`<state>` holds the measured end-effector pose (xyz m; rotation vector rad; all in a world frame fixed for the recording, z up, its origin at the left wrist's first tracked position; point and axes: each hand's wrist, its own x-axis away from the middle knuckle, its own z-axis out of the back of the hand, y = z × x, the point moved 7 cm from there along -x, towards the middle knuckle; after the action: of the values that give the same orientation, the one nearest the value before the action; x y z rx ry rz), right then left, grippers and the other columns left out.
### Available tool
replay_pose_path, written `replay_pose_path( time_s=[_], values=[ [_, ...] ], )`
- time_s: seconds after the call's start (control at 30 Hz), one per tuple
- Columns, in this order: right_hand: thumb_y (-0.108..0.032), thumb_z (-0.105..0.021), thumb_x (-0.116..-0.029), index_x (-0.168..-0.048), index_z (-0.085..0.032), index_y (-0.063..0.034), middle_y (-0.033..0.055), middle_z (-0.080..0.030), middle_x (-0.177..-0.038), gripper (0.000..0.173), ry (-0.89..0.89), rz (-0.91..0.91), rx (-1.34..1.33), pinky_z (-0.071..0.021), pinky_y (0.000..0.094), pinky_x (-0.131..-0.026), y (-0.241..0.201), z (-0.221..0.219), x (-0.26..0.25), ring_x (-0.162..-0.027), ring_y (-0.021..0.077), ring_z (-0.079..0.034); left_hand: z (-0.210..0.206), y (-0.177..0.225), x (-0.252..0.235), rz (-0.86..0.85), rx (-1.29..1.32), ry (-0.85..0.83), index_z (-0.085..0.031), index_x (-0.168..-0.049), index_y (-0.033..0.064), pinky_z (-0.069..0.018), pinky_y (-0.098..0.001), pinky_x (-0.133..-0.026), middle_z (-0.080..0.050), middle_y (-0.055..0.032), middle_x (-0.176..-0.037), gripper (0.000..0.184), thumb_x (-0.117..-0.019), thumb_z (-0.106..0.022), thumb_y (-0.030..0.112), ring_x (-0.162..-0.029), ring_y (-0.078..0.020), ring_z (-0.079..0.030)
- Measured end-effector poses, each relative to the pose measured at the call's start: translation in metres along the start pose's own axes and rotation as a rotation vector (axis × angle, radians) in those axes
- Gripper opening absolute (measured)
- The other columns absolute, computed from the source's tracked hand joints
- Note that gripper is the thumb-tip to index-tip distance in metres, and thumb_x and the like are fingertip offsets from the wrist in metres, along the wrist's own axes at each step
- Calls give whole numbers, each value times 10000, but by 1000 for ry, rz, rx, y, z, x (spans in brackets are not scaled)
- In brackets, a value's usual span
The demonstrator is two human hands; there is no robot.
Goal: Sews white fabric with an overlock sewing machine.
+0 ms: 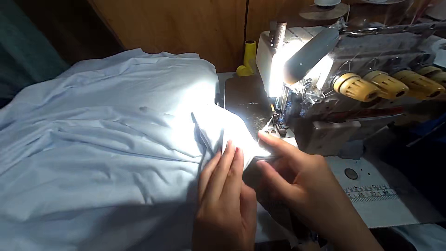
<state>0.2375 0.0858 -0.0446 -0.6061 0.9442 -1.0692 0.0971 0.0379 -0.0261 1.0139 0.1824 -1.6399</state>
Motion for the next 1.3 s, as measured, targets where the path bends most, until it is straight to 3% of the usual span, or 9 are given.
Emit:
replay_pose_path(
  time_s=[0.2,0.33,0.43,0.53,0.7,0.87,0.97,1.13,1.3],
  values=[
    [-237,-615,-993,-1225,-659,-141,-61,-669,-780,254,-41,277,67,-530,154,-567,9,9,22,-626,-18,-605,10,13,22,-32,236,-35,-660,-1209,-26,-436,-200,-990,-614,-211,-1221,311,-1028,-433,85,-1105,-151,-578],
    [-215,-543,-925,-1048,-664,-175,-99,-592,-661,177,234,82,272,-486,215,-450,32,43,29,-521,-2,-558,-32,-7,7,-3,180,-201,-646,-1365,67,-603,-291,-575,-740,-27,-813,470,-961,-587,302,-660,-104,-709],
    [-486,-536,-1008,-1224,-594,-97,-23,-672,-862,449,191,-23,149,-568,259,-564,26,30,47,-696,52,-660,-14,-11,-19,-3,111,-168,-724,-1128,164,-519,-290,-469,-673,43,-665,259,-942,-615,306,-542,-74,-635],
    [-386,-809,-823,-1184,-603,-2,61,-686,-965,565,114,-15,24,-577,241,-640,18,-2,64,-791,84,-670,48,-3,-48,-48,128,40,-668,-1037,43,-515,-188,-648,-683,-18,-849,238,-1012,-594,268,-735,10,-619],
    [-93,-563,-914,-1135,-553,-117,-93,-675,-759,222,161,-182,-431,-510,161,-573,15,6,50,-652,-33,-627,47,-17,-94,-76,175,-44,-192,-1609,31,-398,-394,-1167,-288,-168,-1640,786,-1001,-601,316,-1458,-227,-404],
    [-229,-403,-1069,-975,-598,-128,-31,-620,-762,240,173,-370,-612,-537,205,-658,36,7,39,-716,36,-633,-11,4,-13,-43,41,-124,-574,-1354,-53,-354,-682,-1094,-629,-238,-1312,544,-1051,-446,381,-1290,-410,-566],
    [-267,-507,-1064,-967,-603,-113,-39,-636,-731,206,63,-300,-611,-533,178,-620,42,4,41,-676,20,-642,-31,15,-1,-128,-64,-160,-688,-1321,161,-202,-864,-996,-692,-89,-1285,481,-1065,-342,376,-1334,-480,-516],
    [-232,-651,-980,-1004,-652,-108,-40,-704,-817,125,178,-231,-433,-565,169,-651,46,20,45,-730,9,-681,-44,22,-24,-138,-126,-167,-721,-1260,118,-356,-688,-943,-720,-96,-1122,465,-1045,-339,274,-1073,-381,-637],
    [-209,-631,-968,-1053,-683,-74,79,-668,-969,168,296,205,231,-516,197,-690,-22,28,55,-833,87,-625,-50,9,-42,-109,-16,-333,-704,-1327,154,-323,-713,-1004,-672,-51,-1350,507,-1068,-320,360,-1284,-366,-566]
  ],
)
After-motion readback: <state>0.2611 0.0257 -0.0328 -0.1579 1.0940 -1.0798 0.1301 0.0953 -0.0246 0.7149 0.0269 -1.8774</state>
